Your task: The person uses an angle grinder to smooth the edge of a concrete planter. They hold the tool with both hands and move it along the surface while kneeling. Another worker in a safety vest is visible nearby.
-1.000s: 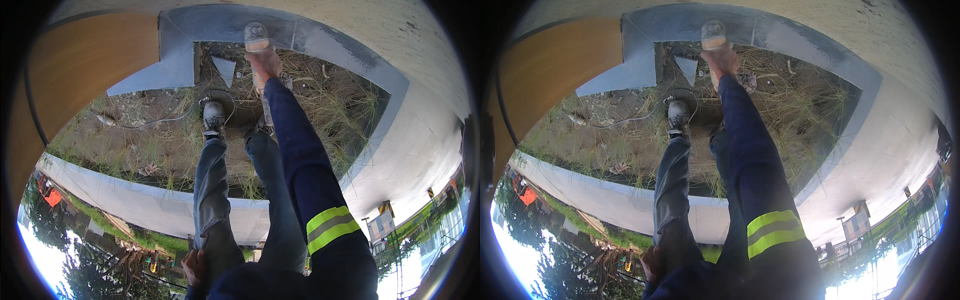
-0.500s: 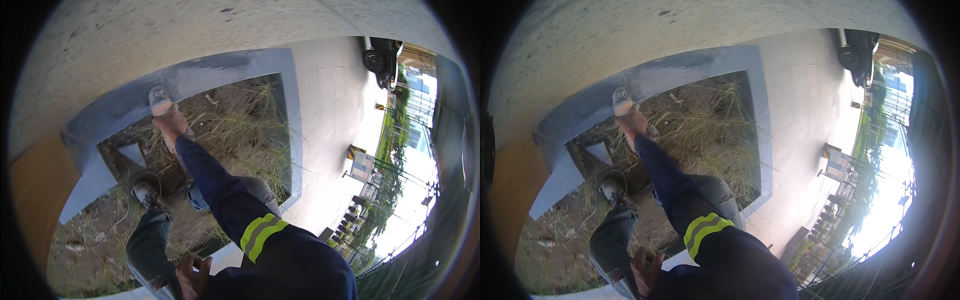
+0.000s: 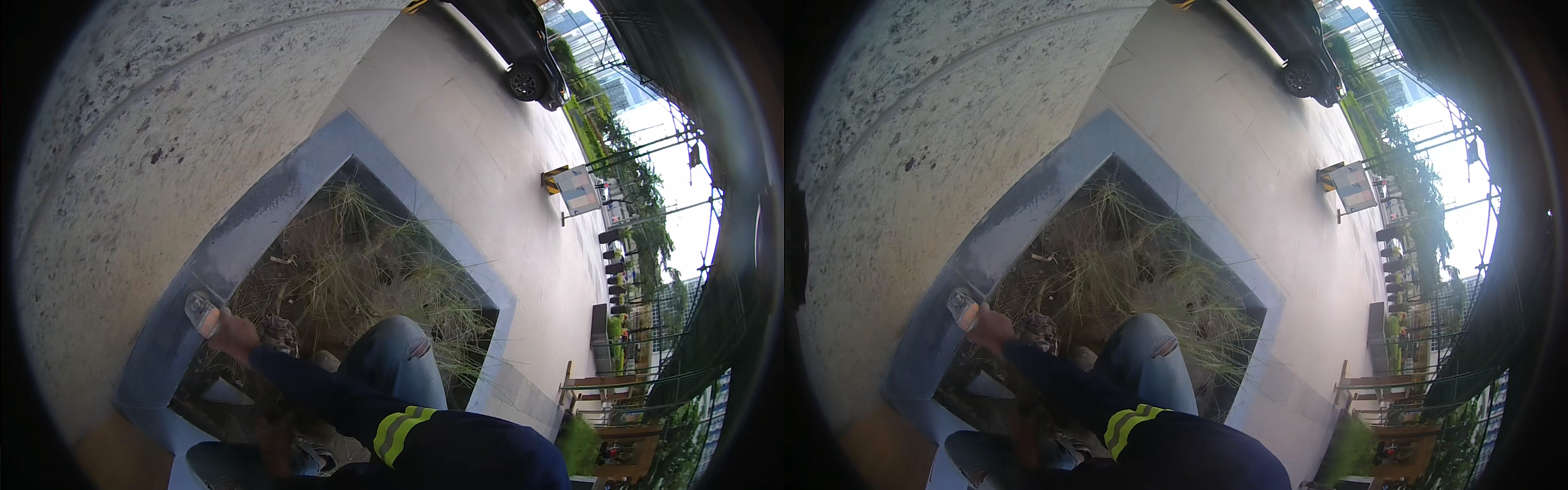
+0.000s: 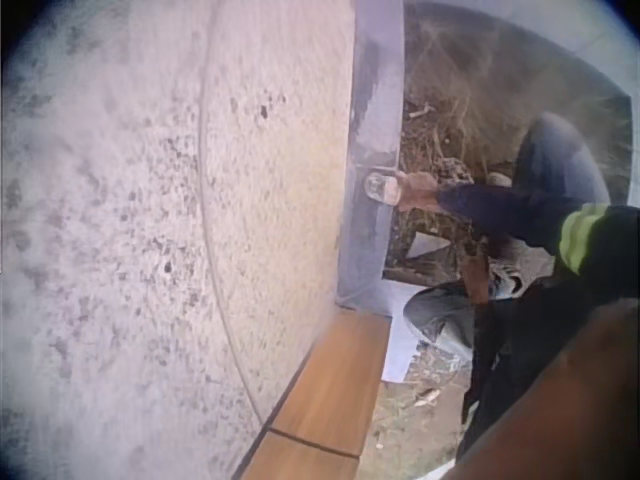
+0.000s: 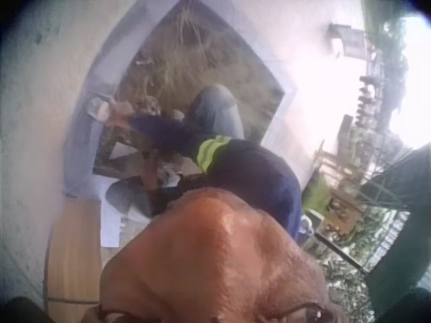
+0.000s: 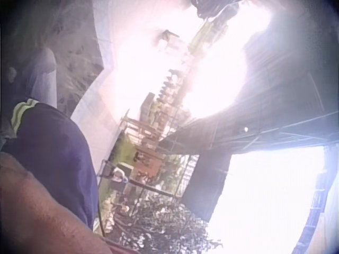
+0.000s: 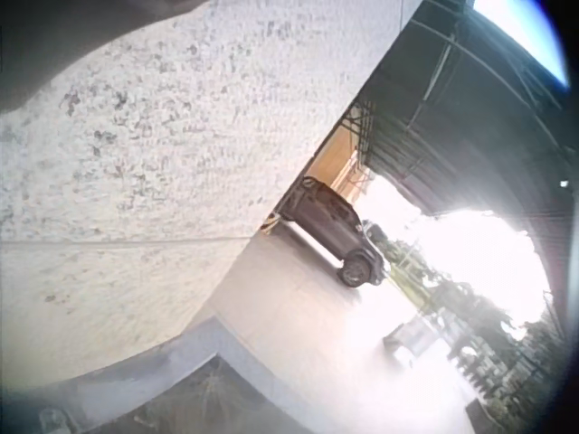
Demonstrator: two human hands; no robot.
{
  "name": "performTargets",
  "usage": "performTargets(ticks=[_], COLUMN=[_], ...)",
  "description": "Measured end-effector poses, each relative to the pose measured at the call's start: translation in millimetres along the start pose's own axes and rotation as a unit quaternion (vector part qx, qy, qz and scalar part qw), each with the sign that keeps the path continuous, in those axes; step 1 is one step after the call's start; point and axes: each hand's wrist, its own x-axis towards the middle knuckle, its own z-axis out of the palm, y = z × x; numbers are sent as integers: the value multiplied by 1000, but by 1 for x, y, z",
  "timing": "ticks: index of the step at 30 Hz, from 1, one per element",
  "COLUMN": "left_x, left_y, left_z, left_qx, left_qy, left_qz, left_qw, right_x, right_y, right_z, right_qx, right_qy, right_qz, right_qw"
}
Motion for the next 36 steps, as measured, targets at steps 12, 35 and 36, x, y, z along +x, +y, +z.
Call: performTargets(ticks=[12,35,36], left_x=[165,215,216], left_y=[7,11,10], left_z=[-3,32,36], left_qx=[-351,-433,-431], left_qy=[-149,-35,-29], left_qz=[-6,92,97], left_qw=[925,896,896], right_x=[34,41,42], right_y=[41,13,17], right_z=[-22,-17,-14], right_qx=[-5,-30,-27], right_qy=[51,65,68], right_qz=[75,38,28], right_qw=[996,997,997])
